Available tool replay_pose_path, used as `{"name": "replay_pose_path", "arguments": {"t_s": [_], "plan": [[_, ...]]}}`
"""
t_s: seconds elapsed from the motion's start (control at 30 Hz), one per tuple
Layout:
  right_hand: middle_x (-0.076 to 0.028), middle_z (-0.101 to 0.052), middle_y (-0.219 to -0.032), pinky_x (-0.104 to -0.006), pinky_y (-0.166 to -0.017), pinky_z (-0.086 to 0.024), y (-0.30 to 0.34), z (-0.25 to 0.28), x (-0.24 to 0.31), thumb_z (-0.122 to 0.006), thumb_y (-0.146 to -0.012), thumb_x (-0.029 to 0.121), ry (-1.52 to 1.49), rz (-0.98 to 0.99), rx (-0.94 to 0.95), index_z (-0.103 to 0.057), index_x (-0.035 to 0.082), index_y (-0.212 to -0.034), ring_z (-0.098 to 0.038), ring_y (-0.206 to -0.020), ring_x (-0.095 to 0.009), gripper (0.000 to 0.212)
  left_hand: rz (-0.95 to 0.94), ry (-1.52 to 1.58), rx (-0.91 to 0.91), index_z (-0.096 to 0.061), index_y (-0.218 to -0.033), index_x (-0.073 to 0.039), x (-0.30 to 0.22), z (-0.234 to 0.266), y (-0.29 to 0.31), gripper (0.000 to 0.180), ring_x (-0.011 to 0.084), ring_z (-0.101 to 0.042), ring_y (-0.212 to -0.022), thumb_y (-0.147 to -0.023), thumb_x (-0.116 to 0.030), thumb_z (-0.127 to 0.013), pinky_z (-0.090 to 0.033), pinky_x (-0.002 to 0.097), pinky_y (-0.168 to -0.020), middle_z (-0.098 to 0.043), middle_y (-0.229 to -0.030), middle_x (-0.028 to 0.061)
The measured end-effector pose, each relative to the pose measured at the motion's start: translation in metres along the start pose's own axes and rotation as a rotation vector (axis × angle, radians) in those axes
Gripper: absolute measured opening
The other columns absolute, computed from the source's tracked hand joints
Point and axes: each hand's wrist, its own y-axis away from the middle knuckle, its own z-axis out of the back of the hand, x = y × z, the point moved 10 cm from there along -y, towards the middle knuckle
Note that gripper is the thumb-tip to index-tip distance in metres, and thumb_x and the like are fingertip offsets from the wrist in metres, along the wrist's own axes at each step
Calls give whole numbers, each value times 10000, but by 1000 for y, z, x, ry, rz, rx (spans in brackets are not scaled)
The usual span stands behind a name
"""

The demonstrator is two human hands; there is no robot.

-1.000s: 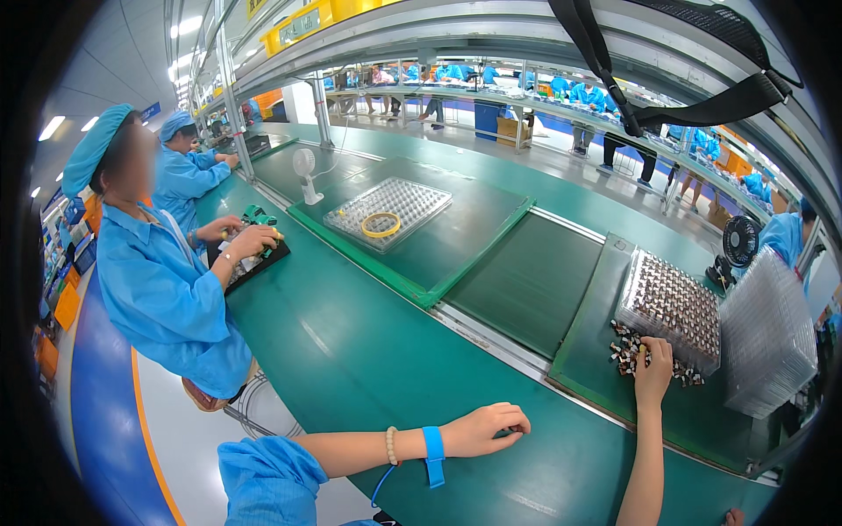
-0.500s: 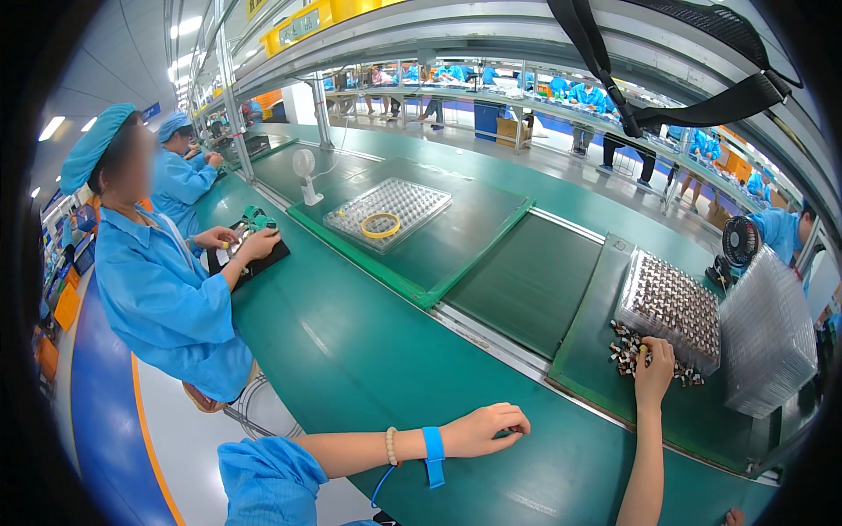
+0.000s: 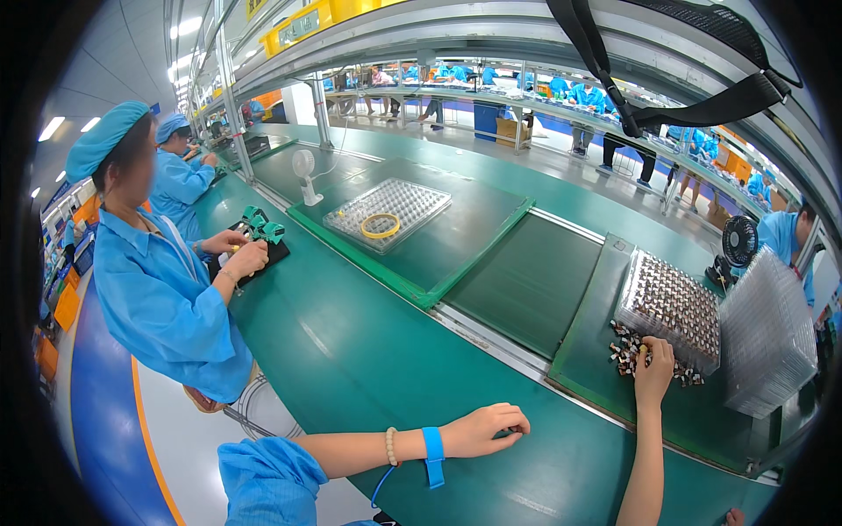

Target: Assembling small electronic circuit boards by placing yellow plastic caps onto specific components.

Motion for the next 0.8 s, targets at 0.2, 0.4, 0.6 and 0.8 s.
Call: {"name": "replay_pose_path", "arguments": {"t_s": [0.2,0.4,0.6,0.8], "plan": [[-113,-595,-870,-374,-774,-448,0,1,1,-580,-806,-9,-19,-5,-15,-590,-1,-925,-564,-858,-283,120,12,23,0,-531,-924,-34,0,0,0,79,250,-527,-886,-849,-57,-543,-456,349,-784,-549,-895,90],[-114,-583,-861,-378,-778,-447,0,0,-2,-574,-808,-14,-18,-25,-6,-588,4,-970,-563,-857,-282,164,2,22,-9,-532,-922,-34,-1,1,1,77,250,-530,-887,-849,-57,-545,-457,349,-784,-552,-896,90],[-109,-564,-851,-379,-784,-440,1,-2,-4,-569,-811,-18,1,-47,14,-587,16,-1040,-554,-850,-275,232,5,25,-9,-530,-921,-37,0,1,0,77,247,-526,-882,-848,-54,-545,-454,347,-780,-547,-885,86],[-110,-561,-846,-376,-779,-440,1,-2,-5,-564,-819,-16,9,-32,8,-590,15,-1030,-553,-846,-271,215,-9,-34,3,-560,-947,-37,0,0,-1,77,206,-549,-897,-874,-55,-545,-499,310,-757,-566,-914,68]]}}
